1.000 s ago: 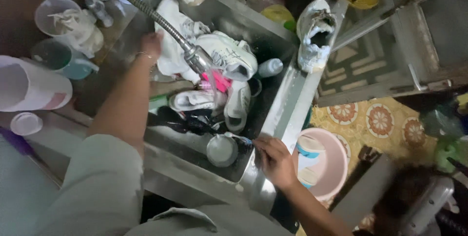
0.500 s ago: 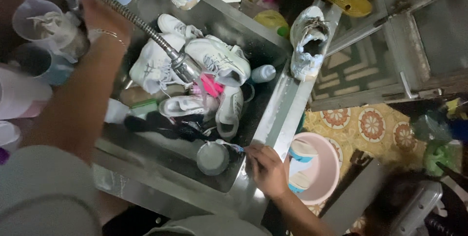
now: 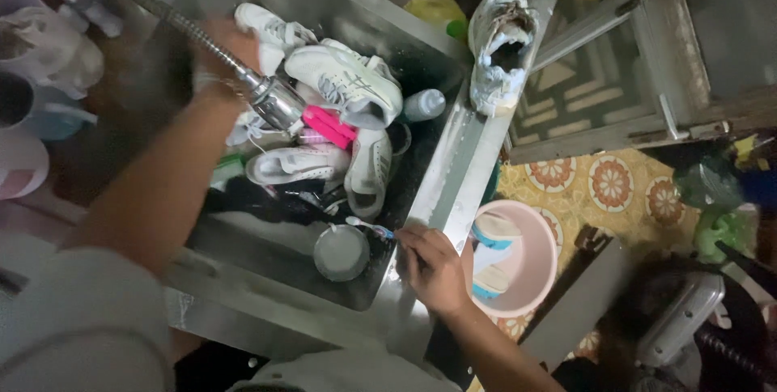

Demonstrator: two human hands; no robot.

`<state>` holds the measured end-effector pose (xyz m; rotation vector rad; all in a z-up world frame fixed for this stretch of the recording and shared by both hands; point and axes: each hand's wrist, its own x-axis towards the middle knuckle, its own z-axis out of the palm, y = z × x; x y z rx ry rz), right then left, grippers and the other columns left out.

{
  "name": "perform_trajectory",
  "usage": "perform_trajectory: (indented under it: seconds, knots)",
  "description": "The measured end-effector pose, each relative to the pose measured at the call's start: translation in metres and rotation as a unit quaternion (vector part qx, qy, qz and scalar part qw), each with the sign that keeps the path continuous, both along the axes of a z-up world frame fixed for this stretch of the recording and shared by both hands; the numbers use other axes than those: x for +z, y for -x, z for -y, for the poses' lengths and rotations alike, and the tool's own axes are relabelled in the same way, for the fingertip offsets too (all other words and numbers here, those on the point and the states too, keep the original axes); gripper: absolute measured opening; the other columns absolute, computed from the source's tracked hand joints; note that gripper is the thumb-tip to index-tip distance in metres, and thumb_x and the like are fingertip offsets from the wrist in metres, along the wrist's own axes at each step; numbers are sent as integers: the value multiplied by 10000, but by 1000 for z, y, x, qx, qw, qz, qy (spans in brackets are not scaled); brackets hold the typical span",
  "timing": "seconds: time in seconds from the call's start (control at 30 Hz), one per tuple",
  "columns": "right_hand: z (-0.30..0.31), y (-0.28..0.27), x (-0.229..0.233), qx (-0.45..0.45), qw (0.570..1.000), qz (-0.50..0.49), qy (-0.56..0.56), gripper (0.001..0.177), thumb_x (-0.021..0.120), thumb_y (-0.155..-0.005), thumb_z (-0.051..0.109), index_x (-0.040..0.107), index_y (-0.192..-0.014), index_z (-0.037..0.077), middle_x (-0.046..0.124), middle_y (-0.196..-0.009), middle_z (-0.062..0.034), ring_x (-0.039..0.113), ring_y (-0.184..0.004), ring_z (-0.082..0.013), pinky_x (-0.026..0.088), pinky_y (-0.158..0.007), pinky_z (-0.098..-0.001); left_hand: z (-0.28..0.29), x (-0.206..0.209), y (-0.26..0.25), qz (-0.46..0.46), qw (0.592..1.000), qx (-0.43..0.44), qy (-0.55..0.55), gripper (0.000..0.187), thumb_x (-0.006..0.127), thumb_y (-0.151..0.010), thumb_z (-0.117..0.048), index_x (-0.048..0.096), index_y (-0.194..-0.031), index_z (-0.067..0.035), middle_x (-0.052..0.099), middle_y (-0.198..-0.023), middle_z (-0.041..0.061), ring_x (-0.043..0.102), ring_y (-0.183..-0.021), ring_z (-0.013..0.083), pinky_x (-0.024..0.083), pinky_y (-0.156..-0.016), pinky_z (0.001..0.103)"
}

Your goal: The person scrubs a white sneaker with a pink brush and rinses it under a faucet. They then use a toothbrush to clean the shoe's interior and laces, followed by scrubbing the sole with a black brush. The person rinses the shoe again and continues scrubbing the exterior with the pink brush.

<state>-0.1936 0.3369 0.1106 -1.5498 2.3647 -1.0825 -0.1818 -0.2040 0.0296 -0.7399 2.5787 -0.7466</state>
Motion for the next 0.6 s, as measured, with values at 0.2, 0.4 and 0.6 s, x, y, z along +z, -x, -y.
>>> perform_trajectory:
  seconds: [0.2, 0.4, 0.6]
  knots:
    - [-5, 2, -13, 13, 999, 44, 16, 264, 738, -1142, -30, 886, -1357, 15, 887, -1330, -201, 859, -1201, -343, 690, -1103, -456, 3, -69, 98, -71, 954, -49, -288, 889, 826, -1029, -74, 554, -1871, -157, 606, -1866, 131, 588, -1660, 372, 464, -1367, 600]
    - [-3, 3, -9, 1, 999, 51, 8, 287, 704, -1143, -78, 873, -1363, -5, 868, -1340, -205, 847, -1240, -372, 684, -1135, -477, 32, -109, 142, 109, 942, 68, -309, 932, 905, -992, -31, 611, -1802, -386, 726, -1806, 31, 686, -1667, 389, 311, -1368, 707]
    - [2, 5, -3, -9, 999, 41, 11, 298, 736, -1126, -76, 881, -1367, 25, 868, -1308, -188, 851, -1209, -331, 680, -1117, -435, 48, -116, 106, 119, 973, -26, -197, 526, 532, -1240, -396, 711, -1734, -424, 774, -1772, -12, 699, -1631, 349, 364, -1300, 678]
